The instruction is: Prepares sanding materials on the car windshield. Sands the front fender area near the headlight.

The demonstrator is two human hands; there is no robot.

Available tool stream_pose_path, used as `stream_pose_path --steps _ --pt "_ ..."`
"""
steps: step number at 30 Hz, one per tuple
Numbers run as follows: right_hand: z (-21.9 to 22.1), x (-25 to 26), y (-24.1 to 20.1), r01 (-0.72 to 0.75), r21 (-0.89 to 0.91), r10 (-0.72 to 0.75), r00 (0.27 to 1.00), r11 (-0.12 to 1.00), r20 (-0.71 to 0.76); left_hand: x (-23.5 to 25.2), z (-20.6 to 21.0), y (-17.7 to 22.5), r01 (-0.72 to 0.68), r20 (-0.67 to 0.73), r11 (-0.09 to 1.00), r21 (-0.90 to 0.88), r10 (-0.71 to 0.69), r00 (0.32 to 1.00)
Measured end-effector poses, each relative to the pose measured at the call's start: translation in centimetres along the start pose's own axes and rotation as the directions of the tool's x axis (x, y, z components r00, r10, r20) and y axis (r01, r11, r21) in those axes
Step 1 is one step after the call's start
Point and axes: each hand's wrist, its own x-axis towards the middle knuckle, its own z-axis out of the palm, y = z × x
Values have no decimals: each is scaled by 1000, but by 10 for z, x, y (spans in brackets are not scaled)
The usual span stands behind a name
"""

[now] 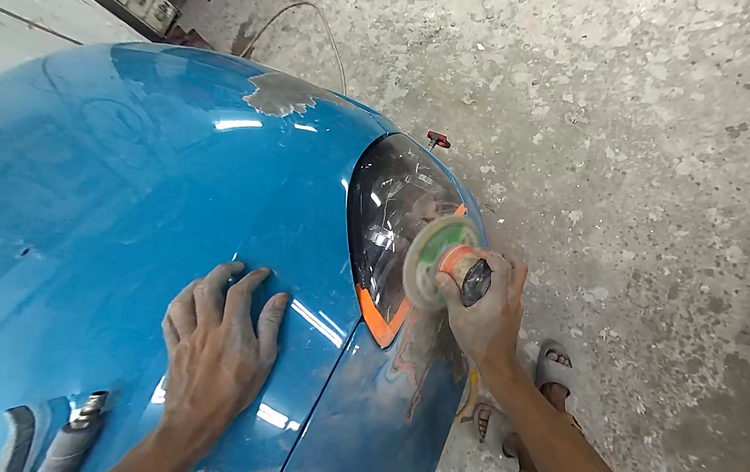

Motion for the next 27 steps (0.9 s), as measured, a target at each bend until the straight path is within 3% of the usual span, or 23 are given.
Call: stream_pose_path --steps 13,27 --pt "-3 -13 -8 34 5 -34 999 999 -9 -1 0 0 -3 -5 1000 -10 3 1000" --pt "-1 -2 -9 -58 13 58 998 998 14 0 1 -1 1 -3 1000 -7 -1 1000"
